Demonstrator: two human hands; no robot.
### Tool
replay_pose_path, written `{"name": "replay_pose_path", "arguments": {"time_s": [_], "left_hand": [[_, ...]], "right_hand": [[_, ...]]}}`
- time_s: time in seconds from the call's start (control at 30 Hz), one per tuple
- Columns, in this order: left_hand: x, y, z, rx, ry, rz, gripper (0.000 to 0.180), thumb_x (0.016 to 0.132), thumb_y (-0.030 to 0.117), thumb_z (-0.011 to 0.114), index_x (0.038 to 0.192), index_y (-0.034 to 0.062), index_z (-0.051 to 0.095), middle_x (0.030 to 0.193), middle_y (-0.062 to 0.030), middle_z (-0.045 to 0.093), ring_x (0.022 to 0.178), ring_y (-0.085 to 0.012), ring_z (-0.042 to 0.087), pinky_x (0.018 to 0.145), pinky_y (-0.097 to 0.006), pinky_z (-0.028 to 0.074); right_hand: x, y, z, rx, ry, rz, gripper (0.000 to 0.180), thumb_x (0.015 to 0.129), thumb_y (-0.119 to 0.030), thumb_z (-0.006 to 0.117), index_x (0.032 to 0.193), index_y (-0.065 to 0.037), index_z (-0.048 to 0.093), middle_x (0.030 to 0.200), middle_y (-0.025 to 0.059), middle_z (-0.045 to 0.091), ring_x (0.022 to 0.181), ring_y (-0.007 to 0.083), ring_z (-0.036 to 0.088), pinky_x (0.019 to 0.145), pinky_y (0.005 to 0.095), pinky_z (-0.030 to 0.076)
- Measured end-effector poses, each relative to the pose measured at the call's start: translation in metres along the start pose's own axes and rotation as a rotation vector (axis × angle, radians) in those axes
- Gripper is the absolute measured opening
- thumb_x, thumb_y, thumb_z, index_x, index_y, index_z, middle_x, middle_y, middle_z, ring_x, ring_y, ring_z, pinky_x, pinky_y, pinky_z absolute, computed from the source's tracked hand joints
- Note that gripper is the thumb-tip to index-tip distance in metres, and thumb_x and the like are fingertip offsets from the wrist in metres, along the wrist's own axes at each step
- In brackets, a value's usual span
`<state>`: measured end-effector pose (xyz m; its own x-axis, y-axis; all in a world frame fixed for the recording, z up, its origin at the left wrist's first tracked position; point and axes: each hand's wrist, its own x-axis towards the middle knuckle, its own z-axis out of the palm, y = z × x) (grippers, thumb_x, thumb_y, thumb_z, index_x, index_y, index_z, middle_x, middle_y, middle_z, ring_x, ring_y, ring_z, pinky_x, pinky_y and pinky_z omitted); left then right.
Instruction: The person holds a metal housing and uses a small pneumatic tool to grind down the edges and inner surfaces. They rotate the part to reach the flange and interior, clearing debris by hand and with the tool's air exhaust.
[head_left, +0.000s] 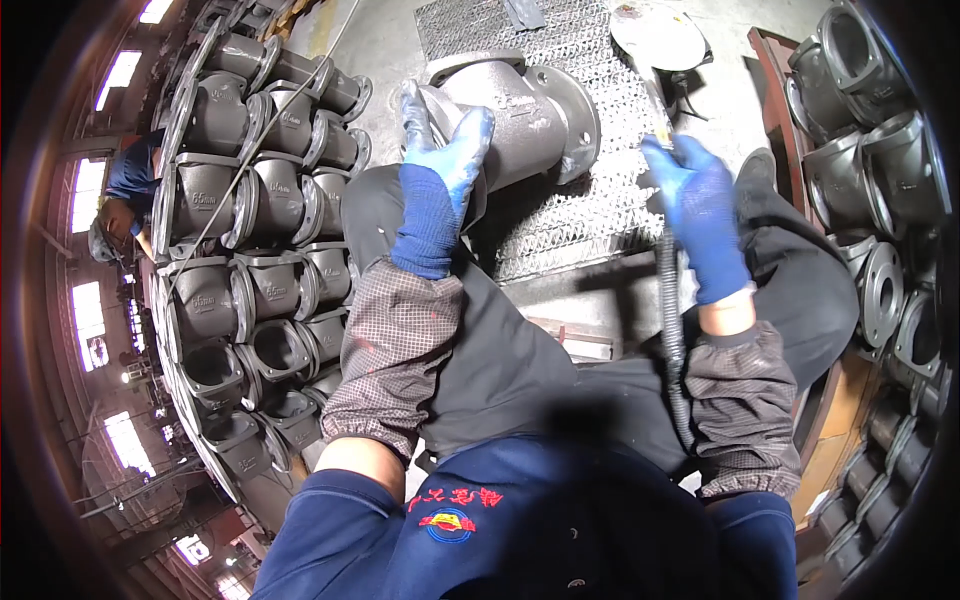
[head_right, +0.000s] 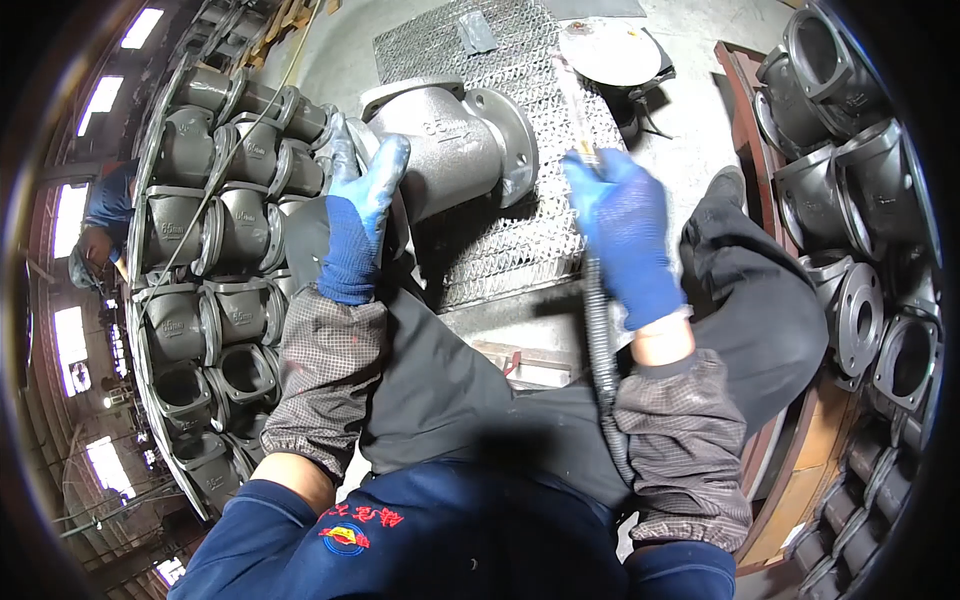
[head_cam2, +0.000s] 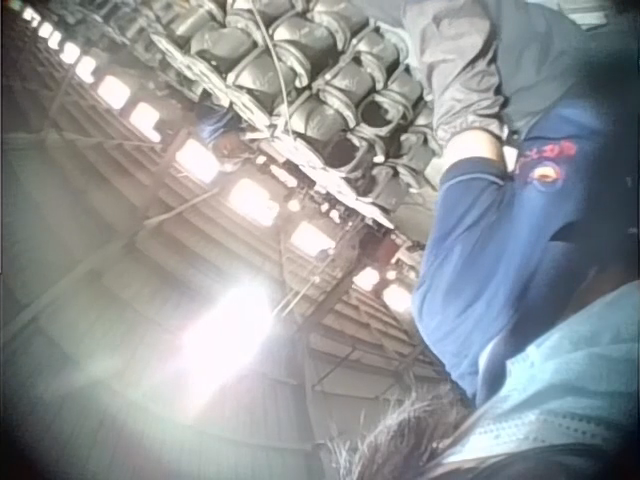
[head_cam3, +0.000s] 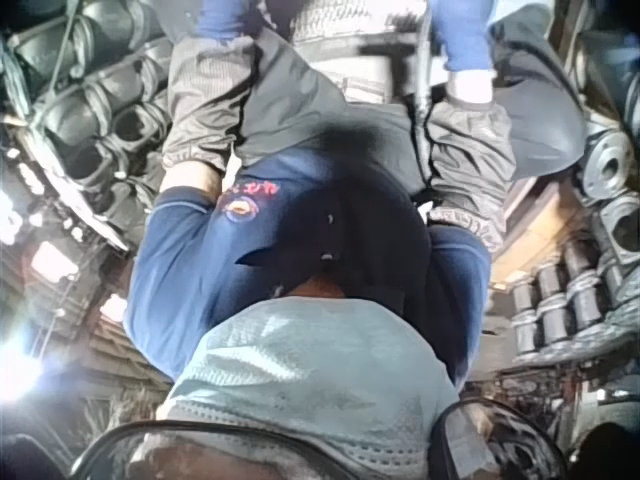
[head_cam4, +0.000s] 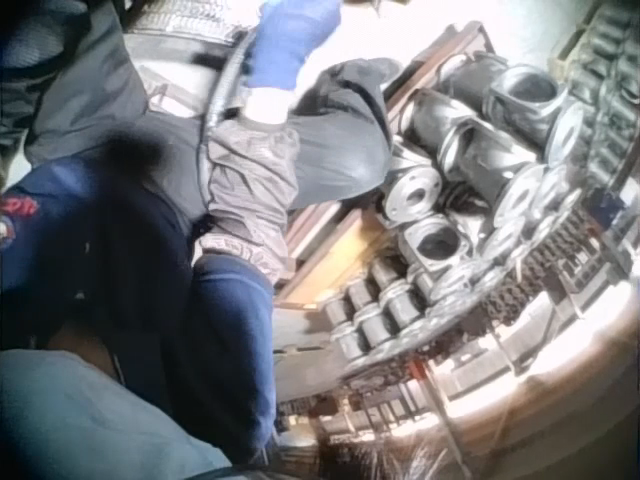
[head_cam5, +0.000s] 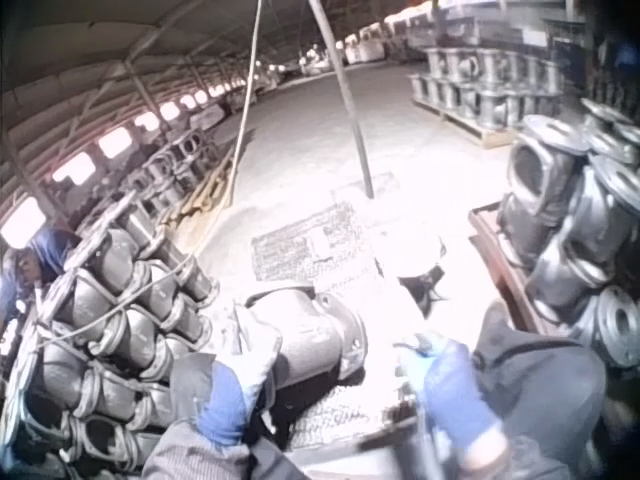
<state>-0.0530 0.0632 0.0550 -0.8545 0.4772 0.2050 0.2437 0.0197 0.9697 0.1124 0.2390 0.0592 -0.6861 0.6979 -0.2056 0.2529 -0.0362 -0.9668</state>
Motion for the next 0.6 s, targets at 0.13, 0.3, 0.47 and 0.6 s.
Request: {"name": "replay_pose_path", "arguments": {"time_s": [0.13,0.3,0.47,0.6], "left_hand": [[0.001,0.028,0.002,0.105,-0.013,-0.165,0.082,0.084,0.013,0.070,0.147,-0.0022,0.020,0.117,-0.0093,0.054,0.100,-0.0121,0.051,0.087,-0.024,0.043],[-0.007,0.026,-0.019,0.224,-0.169,-0.152,0.083,0.082,0.009,0.070,0.149,0.0022,0.020,0.108,-0.0096,0.060,0.084,-0.0096,0.057,0.074,-0.023,0.051],[0.000,0.027,-0.026,0.382,-0.121,-0.162,0.079,0.083,0.015,0.069,0.148,0.0037,0.026,0.105,-0.0093,0.060,0.077,-0.0094,0.055,0.069,-0.024,0.050],[0.008,0.010,-0.035,0.480,-0.122,-0.064,0.080,0.082,0.010,0.066,0.150,0.0102,0.024,0.086,-0.0043,0.060,0.066,-0.0077,0.051,0.060,-0.023,0.048]], "right_hand": [[0.041,0.097,-0.076,-0.458,0.224,-0.087,0.032,0.090,-0.028,0.062,0.102,0.001,0.065,0.076,0.0127,0.066,0.064,0.0178,0.062,0.061,0.0314,0.050],[0.019,0.086,-0.073,-0.292,0.116,-0.048,0.038,0.095,-0.029,0.054,0.116,0.002,0.057,0.080,0.0155,0.067,0.063,0.0197,0.064,0.059,0.0318,0.051],[-0.023,-0.004,-0.041,0.295,-0.793,0.352,0.037,0.099,-0.031,0.044,0.116,-0.001,0.058,0.083,0.0095,0.071,0.050,0.0045,0.056,0.043,0.0170,0.038],[-0.058,0.026,-0.002,0.711,-0.438,0.430,0.042,0.094,-0.014,0.054,0.132,0.001,0.047,0.110,0.0102,0.066,0.064,0.0018,0.054,0.048,0.0125,0.035]]}}
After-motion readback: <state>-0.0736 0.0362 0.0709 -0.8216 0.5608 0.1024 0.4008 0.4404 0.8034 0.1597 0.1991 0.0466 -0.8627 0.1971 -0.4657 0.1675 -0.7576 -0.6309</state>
